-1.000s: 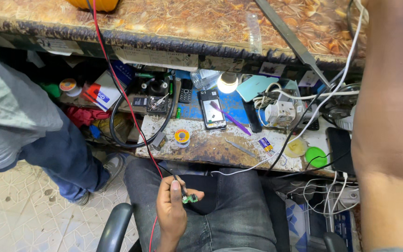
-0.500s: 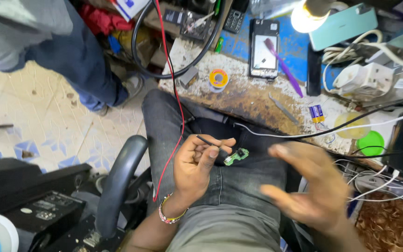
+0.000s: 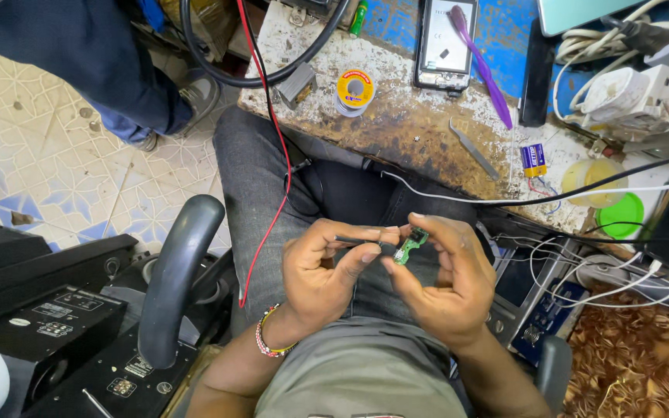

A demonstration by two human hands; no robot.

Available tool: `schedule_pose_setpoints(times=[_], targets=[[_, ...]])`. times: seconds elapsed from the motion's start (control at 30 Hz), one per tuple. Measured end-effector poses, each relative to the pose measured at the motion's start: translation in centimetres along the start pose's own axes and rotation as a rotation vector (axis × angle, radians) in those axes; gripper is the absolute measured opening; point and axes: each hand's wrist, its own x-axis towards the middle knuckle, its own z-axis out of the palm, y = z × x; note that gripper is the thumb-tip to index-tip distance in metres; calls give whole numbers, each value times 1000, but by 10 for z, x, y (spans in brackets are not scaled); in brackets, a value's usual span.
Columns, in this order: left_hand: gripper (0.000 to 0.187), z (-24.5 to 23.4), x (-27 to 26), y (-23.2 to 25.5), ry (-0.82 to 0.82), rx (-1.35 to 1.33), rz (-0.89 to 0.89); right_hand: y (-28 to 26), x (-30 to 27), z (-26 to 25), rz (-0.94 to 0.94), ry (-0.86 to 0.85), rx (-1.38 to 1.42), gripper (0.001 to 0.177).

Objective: The person solders a small green circuit board using a soldering iron and solder wire while holding it on their lap. They then connect a white USB cable to the board and insert it into a disassembled smartphone to test the connection.

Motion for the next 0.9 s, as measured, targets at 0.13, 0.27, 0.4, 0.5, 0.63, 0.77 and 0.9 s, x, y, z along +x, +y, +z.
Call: schedule_pose_setpoints(times=[0.13, 0.27, 0.4, 0.5, 0.63, 0.77, 0.9], targets=[[21, 4, -9, -15, 74, -163, -66, -1, -5, 6, 69, 67, 114, 44], [19, -11, 6, -39, 215, -215, 85, 29, 3, 6, -74, 145, 344, 52], [14, -9, 45, -78, 199, 22, -92, 49, 22, 2, -59, 94, 77, 51], [19, -4, 77, -108, 201, 160, -250, 78, 29, 10, -27, 54, -118, 51], [27, 3, 108, -113, 147, 345, -179, 128, 46, 14, -91, -104, -360, 58], [28, -2, 113, -116, 114, 424, -203, 146, 61, 8, -110, -283, -422, 62], [26, -11, 102, -105, 90, 653, 9, 126, 66, -4, 40, -386, -362, 79]])
